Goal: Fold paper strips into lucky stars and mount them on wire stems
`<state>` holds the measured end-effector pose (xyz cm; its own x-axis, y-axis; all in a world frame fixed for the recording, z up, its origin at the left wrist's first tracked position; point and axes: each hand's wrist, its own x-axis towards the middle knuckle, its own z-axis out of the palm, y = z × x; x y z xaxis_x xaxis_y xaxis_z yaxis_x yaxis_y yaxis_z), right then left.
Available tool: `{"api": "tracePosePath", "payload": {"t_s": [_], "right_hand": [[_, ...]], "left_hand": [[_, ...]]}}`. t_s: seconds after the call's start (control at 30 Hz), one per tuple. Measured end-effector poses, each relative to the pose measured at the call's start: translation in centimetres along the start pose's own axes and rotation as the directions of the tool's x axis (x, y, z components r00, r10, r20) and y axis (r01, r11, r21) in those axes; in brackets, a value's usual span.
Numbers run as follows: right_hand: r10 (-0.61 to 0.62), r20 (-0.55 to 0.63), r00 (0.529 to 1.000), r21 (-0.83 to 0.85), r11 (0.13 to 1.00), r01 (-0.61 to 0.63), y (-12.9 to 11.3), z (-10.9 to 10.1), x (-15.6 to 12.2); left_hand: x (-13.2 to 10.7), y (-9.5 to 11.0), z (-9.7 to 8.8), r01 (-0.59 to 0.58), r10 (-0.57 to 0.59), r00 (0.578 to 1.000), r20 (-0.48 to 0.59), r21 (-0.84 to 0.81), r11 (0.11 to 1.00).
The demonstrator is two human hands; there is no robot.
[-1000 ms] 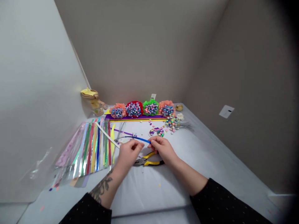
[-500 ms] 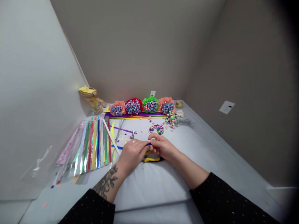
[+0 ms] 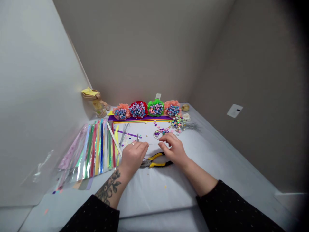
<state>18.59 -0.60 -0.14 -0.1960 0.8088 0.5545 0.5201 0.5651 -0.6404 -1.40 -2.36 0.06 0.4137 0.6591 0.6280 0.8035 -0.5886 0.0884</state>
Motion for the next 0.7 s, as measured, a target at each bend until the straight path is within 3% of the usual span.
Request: {"api": "tracePosePath", "payload": {"t_s": [0.07, 0.13, 0.23, 0.33, 0.4, 0.47, 0.57, 0.7], "right_hand": [[-0.121, 0.024, 0.992, -0.127, 0.984, 0.123, 0.0, 0.1, 0.0], [-0.153, 0.031, 0.988, -0.237, 0.959, 0.156, 0.0, 0.3, 0.0], [-0.135, 0.049, 0.990, -0.343, 0.928, 0.144, 0.1, 0.8, -0.2], [-0.062, 0.037, 0.997, -0.331, 0.941, 0.071, 0.2, 1.1, -0.3], [0.063, 0.016, 0.998, -0.223, 0.973, -0.058, 0.1, 1.3, -0.3], [0.282, 0.020, 0.959, 0.043, 0.958, -0.283, 0.0, 1.6, -0.1], [0.517, 0.156, 0.842, 0.437, 0.728, -0.528, -0.1, 2.2, 0.2], [0.543, 0.302, 0.783, 0.630, 0.503, -0.592, -0.3, 2.7, 0.5]], "left_hand": [[0.0, 0.0, -0.1, -0.001, 0.001, 1.000, 0.004, 0.017, 1.000], [0.1, 0.1, -0.1, -0.005, 0.005, 1.000, 0.006, 0.030, 1.000], [0.2, 0.3, -0.3, -0.016, 0.016, 1.000, -0.003, 0.035, 0.999], [0.4, 0.7, -0.4, -0.035, 0.036, 0.999, -0.012, 0.015, 0.999], [0.5, 1.0, -0.4, -0.039, 0.039, 0.999, -0.001, -0.001, 0.999], [0.5, 1.4, -0.5, -0.022, 0.022, 1.000, 0.005, 0.013, 1.000], [0.6, 1.8, -0.4, 0.033, -0.033, 0.999, 0.000, 0.063, 0.997], [0.4, 1.9, 0.0, 0.110, -0.111, 0.994, 0.020, 0.034, 0.993]]}}
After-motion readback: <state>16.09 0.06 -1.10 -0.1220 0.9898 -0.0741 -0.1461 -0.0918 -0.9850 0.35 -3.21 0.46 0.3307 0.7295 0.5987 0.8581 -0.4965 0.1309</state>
